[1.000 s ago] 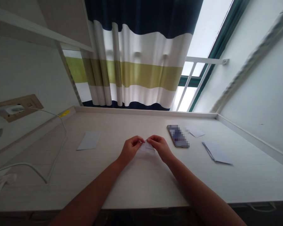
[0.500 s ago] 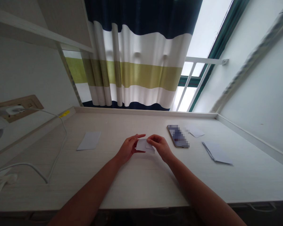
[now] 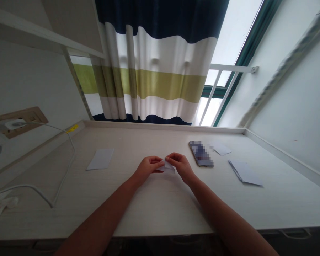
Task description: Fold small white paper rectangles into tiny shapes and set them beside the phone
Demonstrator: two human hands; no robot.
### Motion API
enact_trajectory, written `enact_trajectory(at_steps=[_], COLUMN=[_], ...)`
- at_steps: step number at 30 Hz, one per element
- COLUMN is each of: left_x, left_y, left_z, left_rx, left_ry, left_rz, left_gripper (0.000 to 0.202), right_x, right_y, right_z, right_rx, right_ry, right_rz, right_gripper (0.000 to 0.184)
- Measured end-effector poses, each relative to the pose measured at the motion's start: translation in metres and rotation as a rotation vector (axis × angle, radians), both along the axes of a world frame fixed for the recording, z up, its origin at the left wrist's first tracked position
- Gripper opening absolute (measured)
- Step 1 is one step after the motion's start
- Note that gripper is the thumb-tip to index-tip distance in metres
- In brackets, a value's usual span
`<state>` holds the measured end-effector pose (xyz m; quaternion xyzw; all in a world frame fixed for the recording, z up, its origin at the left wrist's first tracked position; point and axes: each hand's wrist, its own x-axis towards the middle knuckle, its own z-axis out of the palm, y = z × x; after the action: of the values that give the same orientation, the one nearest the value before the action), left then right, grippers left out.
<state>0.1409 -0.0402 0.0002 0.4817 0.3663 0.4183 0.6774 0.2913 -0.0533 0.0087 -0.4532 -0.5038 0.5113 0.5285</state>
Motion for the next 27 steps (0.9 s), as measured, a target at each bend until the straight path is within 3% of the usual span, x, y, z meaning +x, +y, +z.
enact_trajectory(at_steps=[27], left_x=[-0.002], left_y=[0.000], left_z=[0.003], left_rx=[-0.058], left_ry=[0.078], left_rz=[-0.021], left_gripper=[0.021], right_x=[-0.003], right_y=[0.006], right_z=[-0.012], right_rx=[0.092], right_ry=[-0.189], right_rz=[-0.051], right_gripper=[0.016])
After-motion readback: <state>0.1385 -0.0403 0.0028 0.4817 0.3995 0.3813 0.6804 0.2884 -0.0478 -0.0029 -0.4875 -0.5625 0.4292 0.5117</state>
